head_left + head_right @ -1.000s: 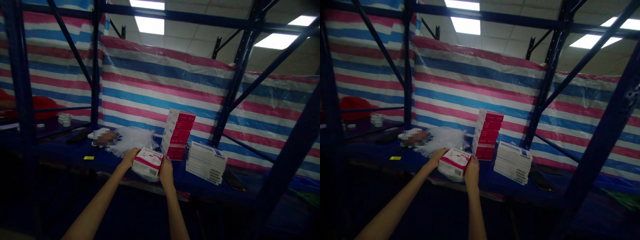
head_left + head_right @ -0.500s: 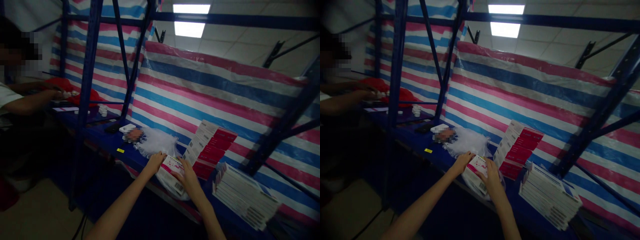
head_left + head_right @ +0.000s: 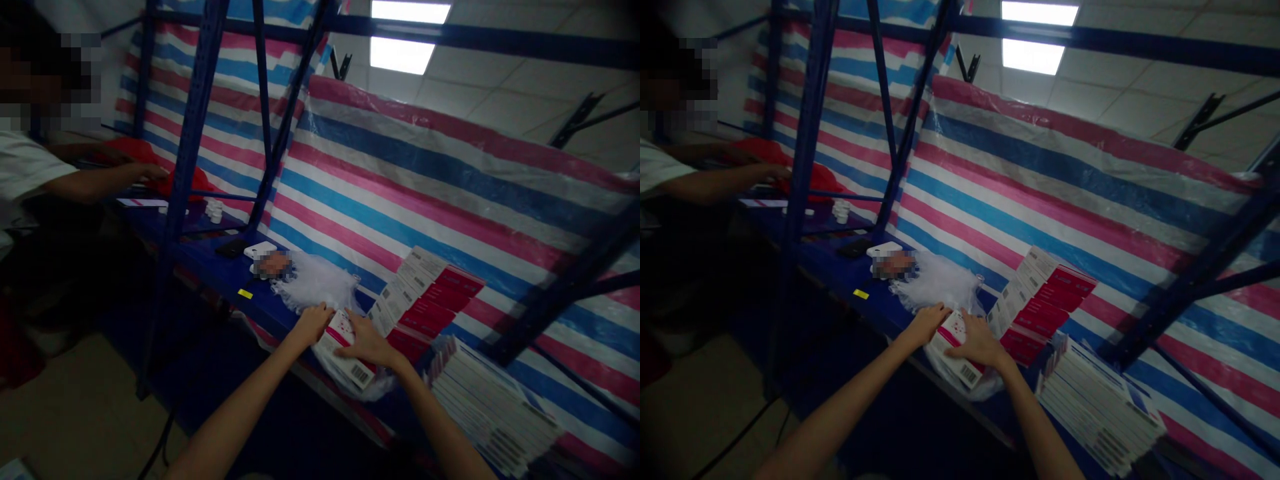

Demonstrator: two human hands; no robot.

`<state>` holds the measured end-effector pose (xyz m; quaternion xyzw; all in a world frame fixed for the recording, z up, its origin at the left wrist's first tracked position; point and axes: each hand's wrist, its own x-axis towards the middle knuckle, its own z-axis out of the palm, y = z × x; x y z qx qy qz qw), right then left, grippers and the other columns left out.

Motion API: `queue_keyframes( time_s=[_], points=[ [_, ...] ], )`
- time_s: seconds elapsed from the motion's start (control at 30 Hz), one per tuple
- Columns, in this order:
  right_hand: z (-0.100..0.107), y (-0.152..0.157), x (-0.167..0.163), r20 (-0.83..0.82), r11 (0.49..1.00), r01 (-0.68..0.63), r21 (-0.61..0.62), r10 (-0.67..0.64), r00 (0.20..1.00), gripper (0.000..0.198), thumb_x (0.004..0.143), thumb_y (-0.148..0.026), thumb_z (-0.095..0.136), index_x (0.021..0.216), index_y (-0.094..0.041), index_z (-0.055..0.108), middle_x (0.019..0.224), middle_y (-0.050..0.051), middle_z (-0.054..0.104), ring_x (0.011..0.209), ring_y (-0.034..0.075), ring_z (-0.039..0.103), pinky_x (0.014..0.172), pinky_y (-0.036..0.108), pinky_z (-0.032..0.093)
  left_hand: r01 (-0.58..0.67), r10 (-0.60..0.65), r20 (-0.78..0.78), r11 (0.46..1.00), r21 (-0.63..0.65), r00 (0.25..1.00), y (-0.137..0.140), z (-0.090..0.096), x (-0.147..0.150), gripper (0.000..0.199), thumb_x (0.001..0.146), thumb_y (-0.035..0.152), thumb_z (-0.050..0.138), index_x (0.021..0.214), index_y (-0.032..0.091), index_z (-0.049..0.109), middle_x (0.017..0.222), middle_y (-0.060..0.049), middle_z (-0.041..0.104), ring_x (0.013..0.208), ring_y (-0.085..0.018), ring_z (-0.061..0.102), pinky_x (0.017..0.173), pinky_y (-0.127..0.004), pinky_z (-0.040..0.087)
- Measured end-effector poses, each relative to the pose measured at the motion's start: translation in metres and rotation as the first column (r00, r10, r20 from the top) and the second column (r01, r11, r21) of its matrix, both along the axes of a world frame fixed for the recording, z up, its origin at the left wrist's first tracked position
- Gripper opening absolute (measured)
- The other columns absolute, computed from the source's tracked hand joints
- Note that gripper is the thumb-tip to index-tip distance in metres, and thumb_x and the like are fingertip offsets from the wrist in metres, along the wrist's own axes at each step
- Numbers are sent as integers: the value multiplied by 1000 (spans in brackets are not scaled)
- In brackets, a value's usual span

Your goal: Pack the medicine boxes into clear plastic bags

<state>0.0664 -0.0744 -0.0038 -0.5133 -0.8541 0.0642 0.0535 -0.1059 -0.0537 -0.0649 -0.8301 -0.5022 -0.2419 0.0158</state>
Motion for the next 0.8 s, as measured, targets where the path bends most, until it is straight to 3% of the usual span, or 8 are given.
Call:
queue_keyframes(
  time_s=[0.1, 0.2, 0.3, 0.4, 0.53, 0.63, 0.7, 0.8],
  points=[
    [7, -8, 10, -226, 998, 45, 50, -32, 974, 108, 51, -54, 71, 137, -9, 25, 131, 18, 40, 118, 30, 40, 101, 43, 29, -70, 70, -28, 998, -3, 997, 5, -3, 4, 29, 88, 29, 37, 114, 21, 47, 106, -9, 53, 82, -22, 60, 69, -34, 47],
    [33, -18, 22, -542, 998, 47, 36, -21, 840, 96, 55, -48, 71, 136, -16, 30, 126, 13, 47, 114, 26, 45, 98, 43, 35, -109, 110, -36, 994, 23, 993, 8, -4, 9, 27, 88, 22, 36, 111, 18, 49, 108, -11, 53, 81, -22, 60, 68, -33, 48],
    [81, -30, 36, -734, 996, 59, 73, 14, 679, 80, 59, -44, 70, 130, -23, 40, 120, 8, 54, 112, 25, 48, 93, 42, 39, -145, 152, -44, 980, 139, 987, 8, -1, 12, 30, 85, 12, 36, 112, 15, 48, 119, -15, 47, 91, -23, 56, 70, -34, 48],
    [142, -41, 50, -770, 980, 146, 133, 10, 638, 72, 61, -43, 68, 127, -25, 45, 116, 6, 58, 104, 25, 54, 87, 41, 45, -182, 193, -11, 945, 271, 981, 6, 18, 11, 31, 83, 6, 35, 108, 15, 51, 123, -15, 44, 100, -25, 51, 69, -33, 48],
    [227, -36, 70, -687, 931, 238, 276, 18, 726, 67, 63, -42, 68, 124, -24, 48, 112, 4, 60, 95, 23, 58, 80, 36, 47, -100, 26, 206, 929, 357, 978, 4, 77, 15, 27, 86, 15, 36, 106, 20, 53, 114, -9, 50, 102, -22, 48, 71, -30, 49],
    [277, -11, 83, -617, 885, 345, 311, -88, 782, 57, 64, -44, 68, 115, -21, 56, 95, 5, 66, 83, 21, 62, 73, 32, 48, 32, -228, 437, 911, 411, 870, 3, 137, 35, 30, 90, 28, 35, 116, 21, 48, 114, -7, 51, 108, -19, 46, 91, -35, 42],
    [296, 11, 89, -579, 856, 443, 266, -225, 784, 45, 68, -46, 64, 102, -16, 63, 82, 7, 67, 73, 21, 62, 67, 32, 48, 152, -381, 519, 890, 429, 765, 6, 175, 60, 43, 89, 36, 38, 127, 17, 38, 123, -10, 47, 116, -20, 42, 99, -38, 35],
    [300, 43, 93, -499, 779, 580, 238, -414, 761, 40, 67, -46, 66, 86, -11, 65, 76, 12, 65, 74, 26, 61, 65, 37, 47, 302, -529, 520, 835, 460, 671, 15, 218, 104, 64, 83, 47, 46, 134, 14, 26, 135, -15, 36, 126, -25, 32, 103, -43, 29]
  ],
)
